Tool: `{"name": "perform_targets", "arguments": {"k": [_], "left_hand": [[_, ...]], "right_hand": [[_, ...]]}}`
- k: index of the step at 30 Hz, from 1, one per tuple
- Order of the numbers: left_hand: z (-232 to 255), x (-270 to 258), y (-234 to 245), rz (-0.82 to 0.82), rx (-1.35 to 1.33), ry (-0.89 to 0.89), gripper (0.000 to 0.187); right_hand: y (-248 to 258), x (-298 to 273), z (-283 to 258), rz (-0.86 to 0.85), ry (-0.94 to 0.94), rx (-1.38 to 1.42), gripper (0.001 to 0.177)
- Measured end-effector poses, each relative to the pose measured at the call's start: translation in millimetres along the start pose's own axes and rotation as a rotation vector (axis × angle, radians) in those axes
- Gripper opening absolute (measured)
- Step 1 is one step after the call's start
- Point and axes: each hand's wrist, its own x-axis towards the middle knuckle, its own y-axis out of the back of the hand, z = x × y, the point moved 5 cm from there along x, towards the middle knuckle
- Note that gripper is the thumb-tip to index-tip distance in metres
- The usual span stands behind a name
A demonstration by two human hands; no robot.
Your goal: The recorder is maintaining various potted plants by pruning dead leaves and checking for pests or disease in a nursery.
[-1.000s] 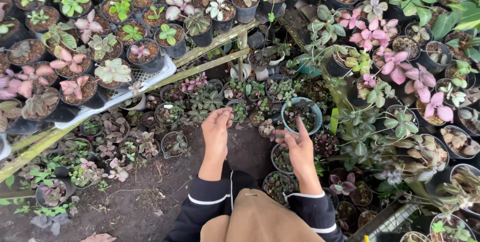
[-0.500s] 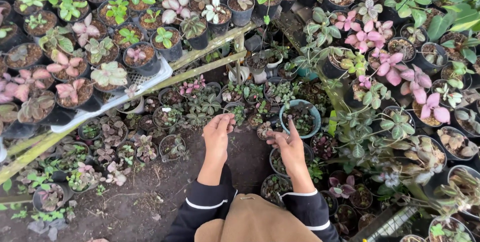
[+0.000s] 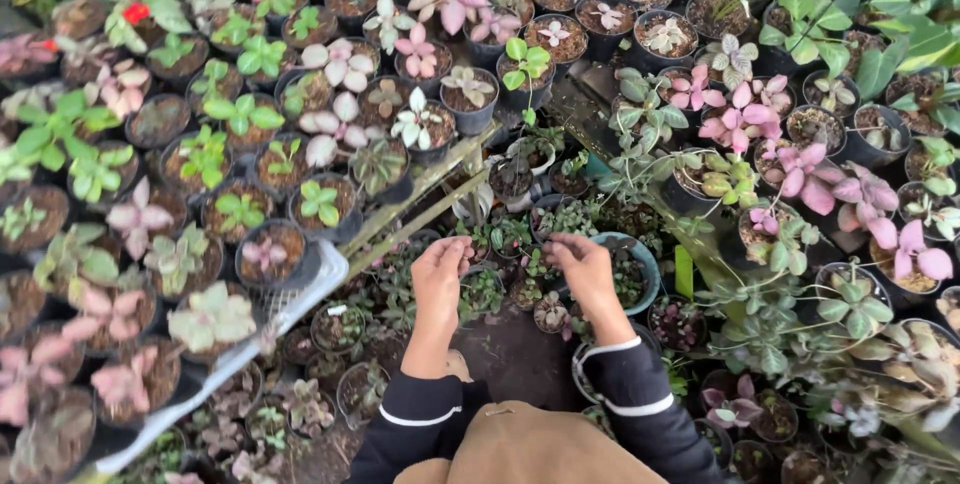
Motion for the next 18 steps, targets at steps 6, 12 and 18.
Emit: {"name": "perform_targets", "arguments": {"k": [6,12,18], "left_hand": [[-3.0,74.1,-9.5,-0.097,0.010,0.055,0.022],[1.1,109.9,-37.6,-0.116,0.161,0.094,0.024],[-3.8,142.5,-51.4,-0.030,0.183,0.053,0.024]], "right_hand": [[-1.7,98.0,-28.3,0.182,0.155,-0.222,0.025],[6.8,195.8,-66.2,0.338,0.243,-0.464,0.019],[-5.8,301.9,-95.7,0.256,0.396,-0.554,0.017]]}}
